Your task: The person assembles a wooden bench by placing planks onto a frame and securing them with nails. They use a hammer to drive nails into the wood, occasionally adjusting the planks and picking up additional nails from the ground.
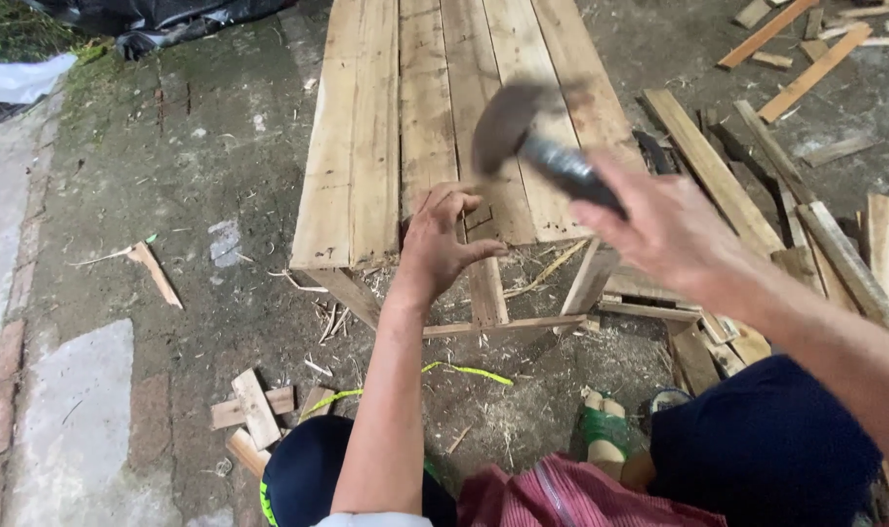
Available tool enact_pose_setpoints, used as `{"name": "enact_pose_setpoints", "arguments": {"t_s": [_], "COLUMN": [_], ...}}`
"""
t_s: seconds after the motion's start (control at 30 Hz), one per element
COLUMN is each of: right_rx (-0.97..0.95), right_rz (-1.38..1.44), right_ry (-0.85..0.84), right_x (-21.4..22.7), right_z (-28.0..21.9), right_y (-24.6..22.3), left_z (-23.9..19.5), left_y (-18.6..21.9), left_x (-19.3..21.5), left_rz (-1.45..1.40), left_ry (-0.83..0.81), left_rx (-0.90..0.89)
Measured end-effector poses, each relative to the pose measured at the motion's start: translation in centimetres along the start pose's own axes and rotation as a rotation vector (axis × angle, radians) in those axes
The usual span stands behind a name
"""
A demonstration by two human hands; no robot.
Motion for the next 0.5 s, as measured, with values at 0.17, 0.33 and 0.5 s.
{"name": "enact_pose_setpoints", "arguments": {"t_s": [0.17,0.33,0.5], "right_rx": [0.085,0.519,0.092], "right_rz": [-0.052,0.043,-0.161], "right_ry": [-0.149,0.177,-0.02], "right_x": [-0.2,-0.4,0.1], "right_z": [1.1,2.1,1.1], "right_y": [2.2,3.8,0.2], "left_z": [-0.3,-0.1,0.0], "left_y": [0.9,2.4,0.4], "left_x": [0.4,1.1,0.1], "left_rz": [-0.265,-0.003,-0.025], "left_ry": [0.002,-0.094,-0.02], "left_rx": [0.114,0.151,0.046]}}
Point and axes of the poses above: each hand's wrist, its own z-axis towards the middle knuckle, its own x-axis out of the back of the hand, y = z × x, the point moved 2 cm from there along z, towards the middle knuckle, and after that the axes turned 4 degrees about z, right-handed, at the moved point
